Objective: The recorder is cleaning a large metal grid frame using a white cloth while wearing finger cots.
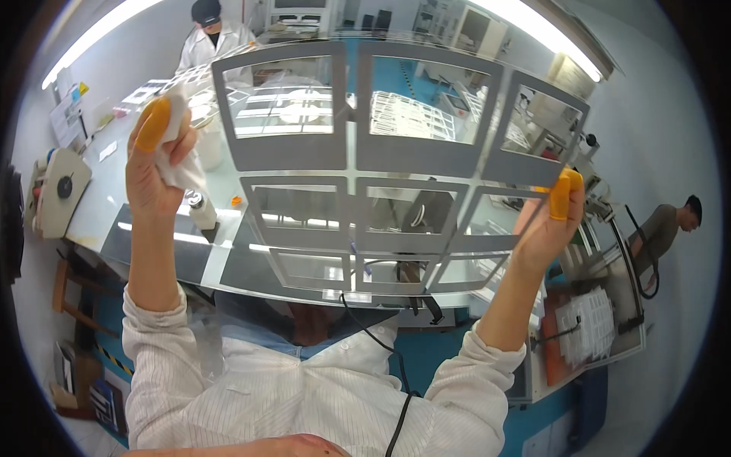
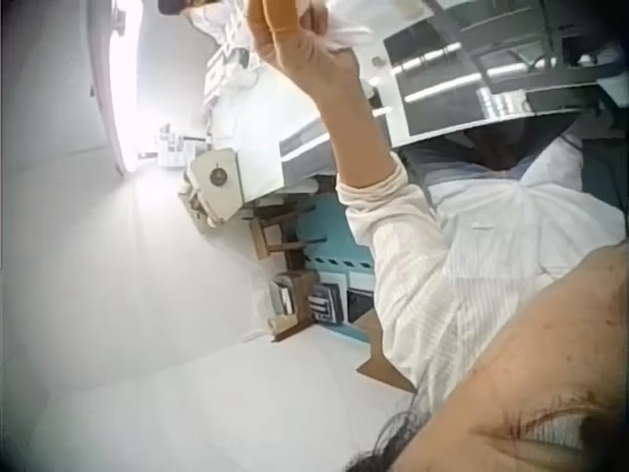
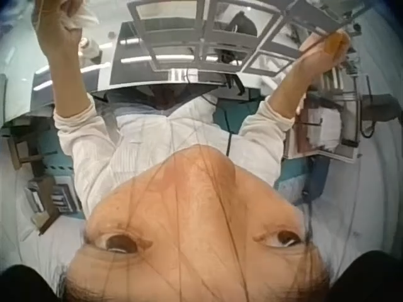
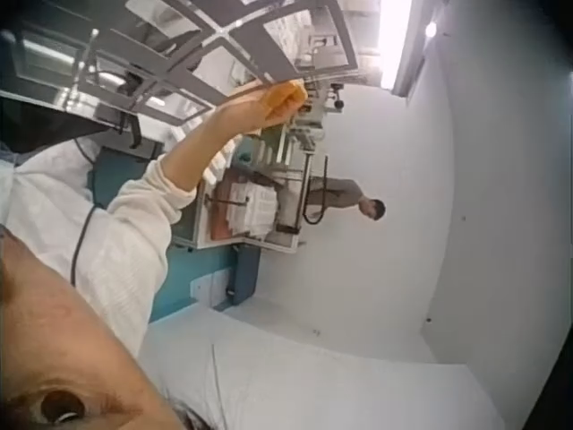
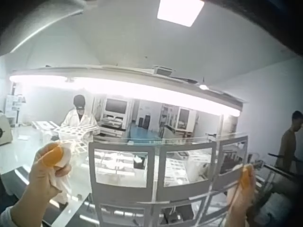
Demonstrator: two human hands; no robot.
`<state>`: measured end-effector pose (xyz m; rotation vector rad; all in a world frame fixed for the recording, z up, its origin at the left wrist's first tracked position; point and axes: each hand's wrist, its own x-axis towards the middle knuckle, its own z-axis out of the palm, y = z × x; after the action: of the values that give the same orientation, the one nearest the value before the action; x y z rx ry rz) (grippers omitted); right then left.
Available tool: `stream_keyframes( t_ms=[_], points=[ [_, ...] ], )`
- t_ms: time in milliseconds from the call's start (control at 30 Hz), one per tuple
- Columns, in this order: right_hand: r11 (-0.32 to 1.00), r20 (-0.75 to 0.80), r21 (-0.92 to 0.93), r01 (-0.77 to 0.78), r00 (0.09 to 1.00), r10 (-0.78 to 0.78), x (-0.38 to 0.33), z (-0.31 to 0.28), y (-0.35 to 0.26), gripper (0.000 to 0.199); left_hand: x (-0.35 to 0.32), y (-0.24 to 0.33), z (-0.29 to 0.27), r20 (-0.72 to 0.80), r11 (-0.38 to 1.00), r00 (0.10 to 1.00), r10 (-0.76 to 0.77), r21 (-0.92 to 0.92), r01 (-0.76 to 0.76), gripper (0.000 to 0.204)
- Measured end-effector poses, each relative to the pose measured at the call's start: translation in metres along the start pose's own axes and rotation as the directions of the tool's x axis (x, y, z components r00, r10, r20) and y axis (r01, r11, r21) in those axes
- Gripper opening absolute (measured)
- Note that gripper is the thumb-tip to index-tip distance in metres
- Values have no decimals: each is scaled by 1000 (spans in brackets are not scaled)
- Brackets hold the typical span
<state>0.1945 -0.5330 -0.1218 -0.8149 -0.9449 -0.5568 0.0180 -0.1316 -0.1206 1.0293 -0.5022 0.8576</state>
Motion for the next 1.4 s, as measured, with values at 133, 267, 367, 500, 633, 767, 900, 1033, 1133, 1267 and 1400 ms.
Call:
stream_keyframes(
  t_ms=[133, 267, 367, 500, 633, 767, 900, 1033, 1133, 1267, 1400],
  points=[
    [997, -27, -77, 25, 999, -27, -3, 6, -2, 20, -11, -2, -4, -81, 998, 996, 38, 59, -33, 31],
    [995, -43, -99, 29, 999, -33, -5, 6, -1, 19, -18, 0, -1, -54, 992, 996, 64, 111, -58, 31],
    [991, -70, -125, 41, 996, -50, -6, 5, 0, 18, -26, -1, 9, -53, 981, 996, 76, 183, -66, 30],
    [966, -107, -249, 72, 989, -102, -4, 10, 4, 12, -56, -5, 38, 72, 946, 995, -63, 324, 36, 14],
    [951, -164, -303, 61, 980, -115, 7, 44, 15, 9, -84, -33, 63, 646, 634, 732, -216, 663, -398, 12],
    [976, -277, -216, 35, 956, -96, 15, 79, 24, 9, -110, -94, 76, 608, 212, 742, -283, 794, -569, 28],
    [982, -339, -181, -44, 941, -20, 9, 118, 42, 7, -98, -126, 56, 524, 32, 851, -35, 852, -523, 33],
    [976, -217, -219, 12, 974, -61, -7, 150, 52, 7, -87, -125, 32, 400, -72, 907, 130, 916, -393, 32],
    [927, -195, -374, 8, 977, -87, -15, 171, 57, 13, -88, -128, 19, 372, -104, 922, 109, 926, -362, 26],
    [956, 141, -290, -38, 987, 82, -17, 189, 59, 26, -70, -133, -7, 324, 27, 936, 140, 943, -331, 16],
    [879, 278, -409, -247, 883, 378, -34, 166, 68, 27, -44, -145, -43, -66, 631, 975, -210, 753, 187, 27]
  ],
)
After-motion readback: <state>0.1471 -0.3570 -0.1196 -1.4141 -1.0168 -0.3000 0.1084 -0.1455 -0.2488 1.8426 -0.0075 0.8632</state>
